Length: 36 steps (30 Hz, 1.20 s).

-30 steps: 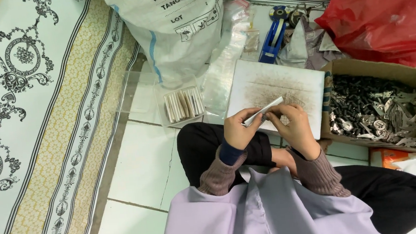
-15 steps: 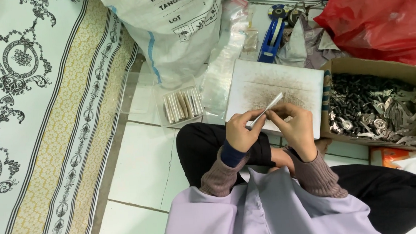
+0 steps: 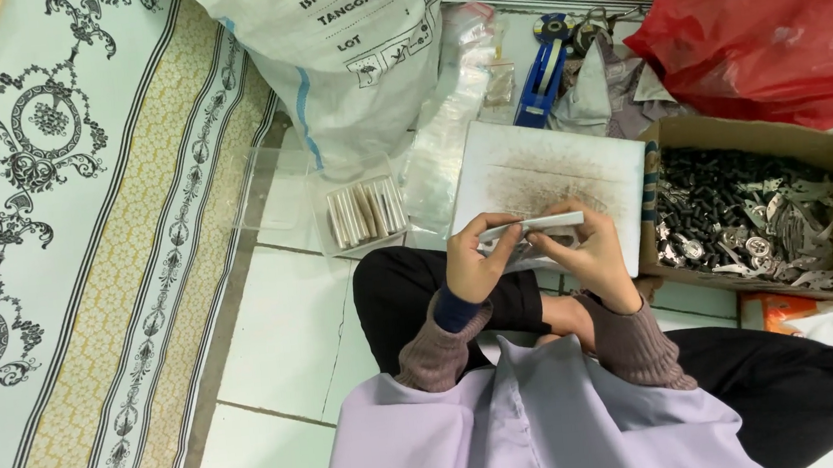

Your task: Arranging small circular metal parts on a template board and handling packaging strips.

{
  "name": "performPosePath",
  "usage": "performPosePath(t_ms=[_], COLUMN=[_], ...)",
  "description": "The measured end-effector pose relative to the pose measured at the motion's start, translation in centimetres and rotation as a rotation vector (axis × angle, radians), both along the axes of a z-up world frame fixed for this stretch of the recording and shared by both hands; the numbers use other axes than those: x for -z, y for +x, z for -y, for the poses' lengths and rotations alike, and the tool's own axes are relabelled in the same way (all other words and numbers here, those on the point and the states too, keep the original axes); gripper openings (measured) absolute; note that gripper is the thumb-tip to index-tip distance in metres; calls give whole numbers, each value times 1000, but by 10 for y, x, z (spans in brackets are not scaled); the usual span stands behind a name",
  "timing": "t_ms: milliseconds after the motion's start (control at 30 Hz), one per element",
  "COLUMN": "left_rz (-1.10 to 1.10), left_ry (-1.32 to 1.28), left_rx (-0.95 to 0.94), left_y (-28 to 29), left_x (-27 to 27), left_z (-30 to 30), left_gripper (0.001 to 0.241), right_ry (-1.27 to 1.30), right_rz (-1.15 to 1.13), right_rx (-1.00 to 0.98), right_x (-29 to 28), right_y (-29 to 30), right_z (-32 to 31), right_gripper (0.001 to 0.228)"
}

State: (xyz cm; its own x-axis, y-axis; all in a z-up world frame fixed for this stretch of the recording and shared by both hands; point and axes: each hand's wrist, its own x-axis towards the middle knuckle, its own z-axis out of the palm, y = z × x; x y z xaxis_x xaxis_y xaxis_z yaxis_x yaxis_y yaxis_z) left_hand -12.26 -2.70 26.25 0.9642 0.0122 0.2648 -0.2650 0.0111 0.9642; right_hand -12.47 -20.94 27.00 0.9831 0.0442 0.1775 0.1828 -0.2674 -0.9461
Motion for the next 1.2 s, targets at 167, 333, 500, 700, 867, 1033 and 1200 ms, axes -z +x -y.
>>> performPosePath(t_ms=[167, 333, 500, 700, 867, 1033, 1200], left_rz=[-27, -47, -40, -69, -80, 75, 692], left_ry=[15, 35, 113, 76, 5, 113, 483], left_rx=[22, 14, -26, -11, -3, -182, -231], left_y=[1, 1, -4, -3, 2, -10, -5], left_x=[0, -4, -18, -10, 5, -41, -45], left_z=[3, 2, -1, 1, 0, -4, -14], left_gripper=[17, 13, 14, 16, 17, 47, 28], right_ry=[5, -14, 48, 127, 135, 129, 21], right_rz=[-18, -26, 17, -36, -40, -22, 85], right_rx=[23, 31, 33, 56, 38, 54, 85], right_x=[-20, -23, -12, -38, -48, -47, -48], right_y=[-6, -9, -8, -16, -15, -15, -16], right_z=[-6, -8, -4, -20, -24, -18, -16], right_gripper=[25, 38, 28, 33, 34, 36, 40])
